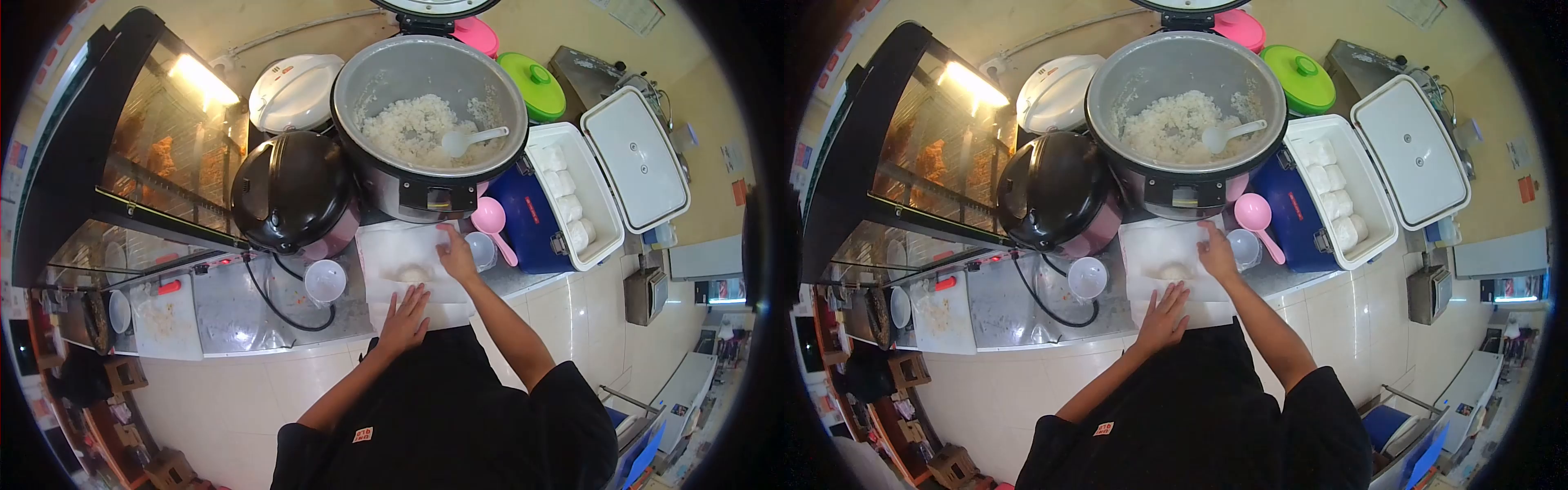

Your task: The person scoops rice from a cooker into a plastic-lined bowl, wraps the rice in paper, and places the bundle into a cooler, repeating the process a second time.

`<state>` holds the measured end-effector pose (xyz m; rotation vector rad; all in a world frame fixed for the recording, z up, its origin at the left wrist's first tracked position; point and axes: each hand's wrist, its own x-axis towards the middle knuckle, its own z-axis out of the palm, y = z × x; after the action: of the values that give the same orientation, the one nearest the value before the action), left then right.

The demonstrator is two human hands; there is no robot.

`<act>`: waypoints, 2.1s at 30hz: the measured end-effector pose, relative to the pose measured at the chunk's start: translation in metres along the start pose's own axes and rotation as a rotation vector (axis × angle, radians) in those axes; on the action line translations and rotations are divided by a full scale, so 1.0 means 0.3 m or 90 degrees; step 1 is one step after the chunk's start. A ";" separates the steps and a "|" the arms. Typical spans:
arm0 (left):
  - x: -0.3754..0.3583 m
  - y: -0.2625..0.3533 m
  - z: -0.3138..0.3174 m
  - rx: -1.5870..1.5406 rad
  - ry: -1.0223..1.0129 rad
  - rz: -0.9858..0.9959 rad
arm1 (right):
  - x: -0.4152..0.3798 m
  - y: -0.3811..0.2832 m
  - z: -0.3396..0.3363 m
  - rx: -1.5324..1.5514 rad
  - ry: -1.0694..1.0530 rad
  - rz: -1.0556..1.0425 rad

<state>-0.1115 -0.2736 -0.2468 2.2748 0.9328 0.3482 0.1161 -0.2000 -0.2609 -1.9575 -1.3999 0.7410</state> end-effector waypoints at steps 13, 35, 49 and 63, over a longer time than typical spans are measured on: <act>0.261 -0.085 -0.110 -0.001 0.171 0.009 | -0.029 0.007 -0.144 0.032 -0.151 0.082; 0.097 0.009 -0.139 0.016 -0.002 0.041 | 0.011 -0.207 -0.058 -0.360 -0.414 -0.235; -0.045 -0.124 -0.041 0.010 0.193 -0.019 | -0.319 -0.127 0.021 -0.276 -0.261 -0.400; -0.025 -0.111 -0.283 0.031 0.277 -0.040 | -0.344 -0.096 0.019 -0.340 -0.284 -0.414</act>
<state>-0.1736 -0.2214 -0.2043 2.2487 1.2349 0.8230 0.0649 -0.2904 -0.2338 -1.5497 -2.5470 0.5327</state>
